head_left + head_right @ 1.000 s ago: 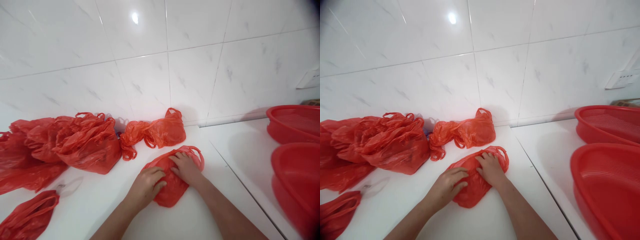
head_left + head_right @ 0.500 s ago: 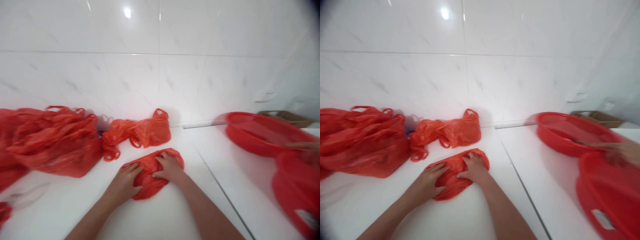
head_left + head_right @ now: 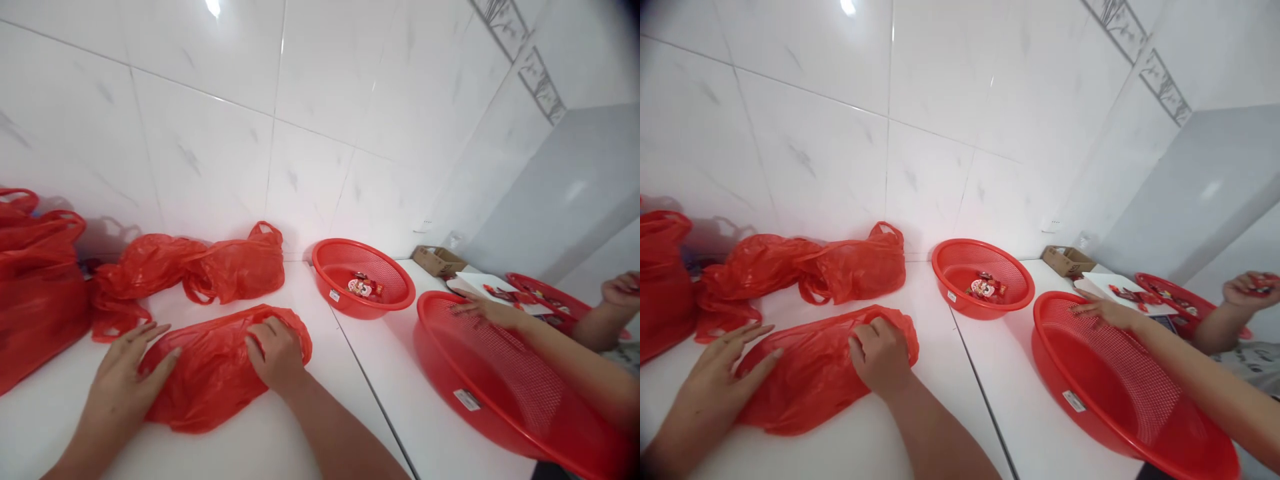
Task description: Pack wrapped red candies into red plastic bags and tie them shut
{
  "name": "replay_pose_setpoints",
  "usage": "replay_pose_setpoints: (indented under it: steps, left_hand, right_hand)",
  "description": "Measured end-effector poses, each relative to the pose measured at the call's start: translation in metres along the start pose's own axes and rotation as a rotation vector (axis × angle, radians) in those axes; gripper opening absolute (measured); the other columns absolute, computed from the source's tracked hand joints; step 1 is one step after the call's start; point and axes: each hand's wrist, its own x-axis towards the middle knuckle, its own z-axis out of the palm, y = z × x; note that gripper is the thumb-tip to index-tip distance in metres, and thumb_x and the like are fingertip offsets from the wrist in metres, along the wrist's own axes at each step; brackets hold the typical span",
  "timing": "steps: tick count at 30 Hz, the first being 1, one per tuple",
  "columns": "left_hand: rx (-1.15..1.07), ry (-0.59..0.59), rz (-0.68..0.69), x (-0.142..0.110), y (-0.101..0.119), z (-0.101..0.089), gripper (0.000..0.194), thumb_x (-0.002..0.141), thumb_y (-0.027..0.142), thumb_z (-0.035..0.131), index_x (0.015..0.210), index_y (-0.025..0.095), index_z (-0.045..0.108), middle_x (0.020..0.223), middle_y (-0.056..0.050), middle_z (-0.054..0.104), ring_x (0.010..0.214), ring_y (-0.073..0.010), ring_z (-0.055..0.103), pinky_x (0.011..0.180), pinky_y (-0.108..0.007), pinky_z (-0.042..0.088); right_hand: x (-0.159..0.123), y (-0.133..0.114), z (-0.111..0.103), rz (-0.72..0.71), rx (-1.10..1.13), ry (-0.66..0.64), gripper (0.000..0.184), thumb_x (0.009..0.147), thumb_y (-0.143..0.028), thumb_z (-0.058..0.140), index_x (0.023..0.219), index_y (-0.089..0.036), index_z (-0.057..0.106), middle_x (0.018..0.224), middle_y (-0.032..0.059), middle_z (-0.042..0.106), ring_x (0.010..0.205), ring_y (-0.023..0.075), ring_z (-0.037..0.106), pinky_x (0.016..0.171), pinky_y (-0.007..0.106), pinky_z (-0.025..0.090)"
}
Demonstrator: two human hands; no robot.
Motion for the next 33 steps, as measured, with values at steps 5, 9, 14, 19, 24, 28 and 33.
replay_pose_setpoints:
  steps: [5,9,14,19,24,28,33]
  left_hand:
    - [-0.29,-0.173,-0.384,0.0,-0.007,0.002,0.05,0.081,0.052,0.05,0.123,0.025,0.046,0.121,-0.004,0.057,0.084,-0.0168,0.063,0.07,-0.029,0.055]
    - [-0.383,-0.24,-0.469,0.0,-0.001,0.001,0.049,0.075,0.056,0.053,0.117,0.03,0.049,0.114,0.001,0.062,0.075,-0.0164,0.062,0.066,-0.03,0.053]
    - [-0.531,-0.274,-0.412,0.001,-0.01,0.014,0.056,0.07,0.054,0.058,0.12,0.031,0.044,0.102,0.001,0.059,0.068,-0.0154,0.057,0.066,-0.029,0.049]
    - [-0.799,-0.315,-0.529,0.001,-0.024,0.021,0.052,0.07,0.054,0.062,0.114,0.029,0.048,0.081,0.003,0.057,0.07,-0.0155,0.055,0.058,-0.023,0.044]
    - [-0.897,-0.203,-0.671,0.005,-0.017,0.01,0.049,0.064,0.054,0.069,0.105,0.03,0.054,0.078,0.006,0.056,0.07,-0.012,0.053,0.058,-0.018,0.043]
    - [-0.897,-0.155,-0.747,0.006,-0.003,-0.002,0.049,0.06,0.054,0.071,0.099,0.029,0.057,0.079,0.006,0.058,0.073,-0.011,0.054,0.06,-0.017,0.043]
    - [-0.909,-0.206,-0.777,0.001,0.004,-0.003,0.054,0.055,0.054,0.074,0.1,0.028,0.059,0.079,0.005,0.06,0.073,-0.0108,0.055,0.061,-0.016,0.044]
  right_hand:
    - [-0.02,0.001,-0.013,-0.057,0.046,0.164,0.026,0.089,-0.025,0.041,0.105,-0.019,0.061,0.09,0.0065,0.058,0.081,0.0164,0.056,0.071,0.028,0.048]
    - [-0.029,0.031,-0.04,-0.033,-0.137,0.315,0.034,0.087,-0.025,0.047,0.12,-0.019,0.053,0.122,0.013,0.048,0.113,0.0244,0.047,0.093,0.041,0.043]
    - [-0.03,0.103,-0.092,0.101,-0.52,0.424,0.047,0.089,-0.031,0.048,0.132,-0.015,0.041,0.137,0.0176,0.038,0.129,0.0312,0.031,0.101,0.053,0.032]
    - [-0.05,0.142,-0.123,0.12,-0.686,0.167,0.039,0.092,-0.034,0.043,0.125,-0.014,0.048,0.111,0.0146,0.061,0.108,0.0289,0.052,0.098,0.054,0.032]
    - [-0.077,0.124,-0.13,0.061,-0.676,0.101,0.032,0.094,-0.03,0.041,0.119,-0.015,0.054,0.1,0.0111,0.065,0.093,0.0239,0.058,0.081,0.04,0.043]
    - [-0.096,0.096,-0.138,0.08,-0.667,0.102,0.034,0.095,-0.03,0.041,0.122,-0.016,0.054,0.099,0.0111,0.065,0.091,0.0243,0.059,0.077,0.04,0.045]
    - [-0.122,0.059,-0.164,0.138,-0.6,-0.016,0.034,0.094,-0.034,0.044,0.119,-0.016,0.058,0.098,0.011,0.066,0.09,0.026,0.06,0.077,0.042,0.047]
